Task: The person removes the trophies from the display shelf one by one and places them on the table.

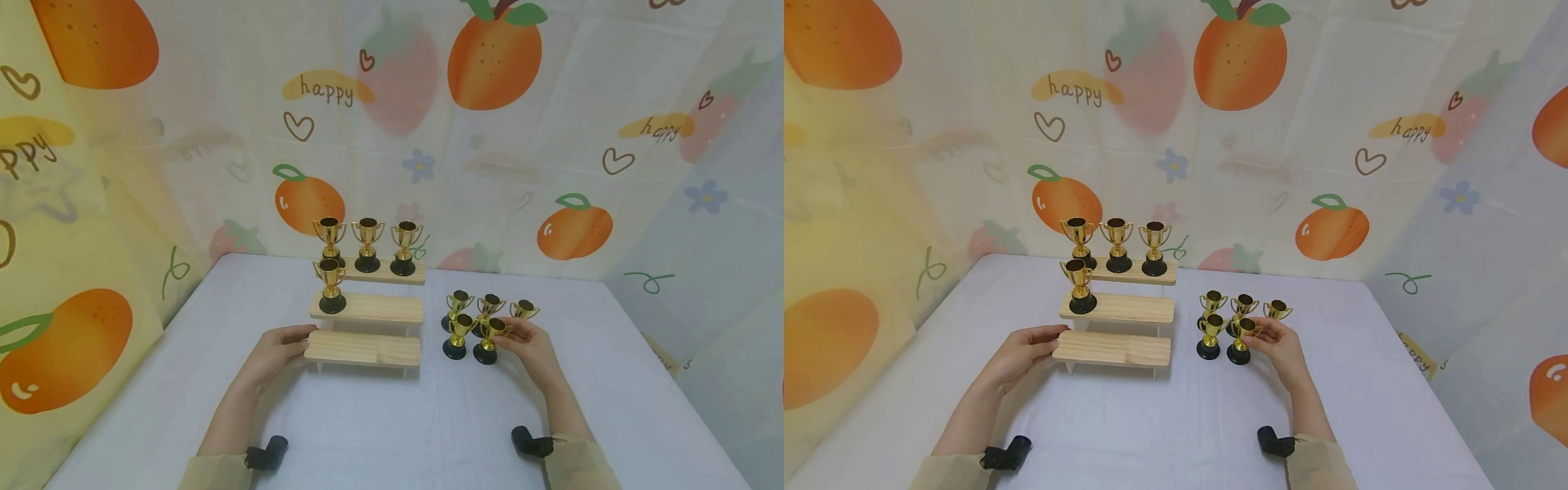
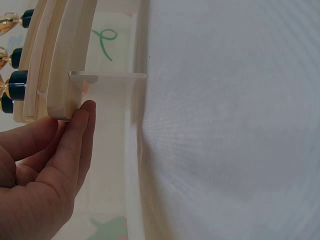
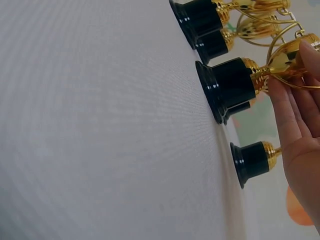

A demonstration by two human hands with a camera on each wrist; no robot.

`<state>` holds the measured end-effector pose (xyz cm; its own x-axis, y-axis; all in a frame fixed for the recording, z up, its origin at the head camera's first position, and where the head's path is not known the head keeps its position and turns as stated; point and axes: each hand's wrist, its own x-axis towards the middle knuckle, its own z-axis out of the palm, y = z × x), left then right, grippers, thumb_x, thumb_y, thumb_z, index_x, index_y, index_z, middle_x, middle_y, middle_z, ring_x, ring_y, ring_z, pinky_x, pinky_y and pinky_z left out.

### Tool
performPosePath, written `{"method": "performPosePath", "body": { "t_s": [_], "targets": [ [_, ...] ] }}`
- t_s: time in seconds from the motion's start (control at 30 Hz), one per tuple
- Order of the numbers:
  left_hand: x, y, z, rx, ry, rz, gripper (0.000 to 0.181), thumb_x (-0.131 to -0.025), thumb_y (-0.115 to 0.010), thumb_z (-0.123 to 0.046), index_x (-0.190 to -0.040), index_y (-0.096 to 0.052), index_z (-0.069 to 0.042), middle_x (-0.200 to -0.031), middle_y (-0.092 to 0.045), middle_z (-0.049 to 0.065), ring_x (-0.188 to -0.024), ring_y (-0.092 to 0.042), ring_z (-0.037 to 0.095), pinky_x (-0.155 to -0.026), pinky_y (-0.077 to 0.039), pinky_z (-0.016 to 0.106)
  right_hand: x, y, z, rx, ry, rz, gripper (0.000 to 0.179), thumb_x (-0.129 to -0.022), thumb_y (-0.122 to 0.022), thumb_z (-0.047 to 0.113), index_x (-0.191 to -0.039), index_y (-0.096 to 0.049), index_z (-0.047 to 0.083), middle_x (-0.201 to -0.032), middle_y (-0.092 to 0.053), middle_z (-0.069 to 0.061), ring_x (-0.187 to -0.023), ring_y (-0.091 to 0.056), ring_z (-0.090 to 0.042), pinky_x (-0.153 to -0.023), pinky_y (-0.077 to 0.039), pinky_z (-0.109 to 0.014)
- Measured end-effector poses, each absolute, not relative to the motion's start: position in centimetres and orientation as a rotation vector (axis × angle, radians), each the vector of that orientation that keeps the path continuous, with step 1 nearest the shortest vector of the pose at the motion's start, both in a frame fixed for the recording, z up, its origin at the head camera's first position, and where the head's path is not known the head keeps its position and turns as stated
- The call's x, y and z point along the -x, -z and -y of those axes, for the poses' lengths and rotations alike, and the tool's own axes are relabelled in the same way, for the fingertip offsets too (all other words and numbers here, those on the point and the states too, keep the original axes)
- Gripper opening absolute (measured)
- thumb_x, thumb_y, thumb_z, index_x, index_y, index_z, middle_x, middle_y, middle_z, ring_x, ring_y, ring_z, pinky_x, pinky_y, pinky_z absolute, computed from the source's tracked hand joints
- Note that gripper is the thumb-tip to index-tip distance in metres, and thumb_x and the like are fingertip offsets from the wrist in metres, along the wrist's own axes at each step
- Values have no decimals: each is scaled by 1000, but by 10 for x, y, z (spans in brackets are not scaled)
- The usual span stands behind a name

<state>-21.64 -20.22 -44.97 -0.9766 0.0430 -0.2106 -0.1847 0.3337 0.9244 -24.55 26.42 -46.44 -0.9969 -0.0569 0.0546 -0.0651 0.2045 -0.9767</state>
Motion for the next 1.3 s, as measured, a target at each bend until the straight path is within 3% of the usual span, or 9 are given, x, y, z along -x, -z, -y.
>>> {"method": "performPosePath", "body": {
  "t_s": [0.23,0.6,1.0,1.3],
  "targets": [
    [216,450,202,140,-1693,-2404,42,-99,-52,-5,-140,-52,2,-145,-52,25,-128,-58,30,-103,-54,35,245,465,-263,-139,-1993,2424,48,-87,-71,2,-129,-52,-10,-95,-69,27,-87,-68,4,-80,-57,-14],
    [217,450,202,143,-1713,-2386,42,-99,-52,-6,-140,-52,2,-145,-52,25,-125,-60,26,-101,-56,33,245,467,-265,-167,-2016,2392,39,-85,-72,0,-123,-60,0,-96,-71,24,-87,-69,3,-80,-57,-15],
    [217,452,202,151,-1706,-2395,42,-99,-52,-6,-140,-52,1,-145,-51,26,-126,-59,28,-101,-55,34,244,463,-262,-198,-1988,2396,54,-83,-76,4,-131,-54,-9,-95,-70,21,-83,-67,0,-77,-56,-15],
    [216,452,202,147,-1694,-2400,42,-99,-52,-8,-141,-52,0,-146,-51,24,-129,-58,31,-103,-54,36,247,462,-262,-271,-1957,2359,55,-85,-75,5,-132,-52,-11,-113,-67,18,-93,-66,3,-81,-57,-15]
  ]
}}
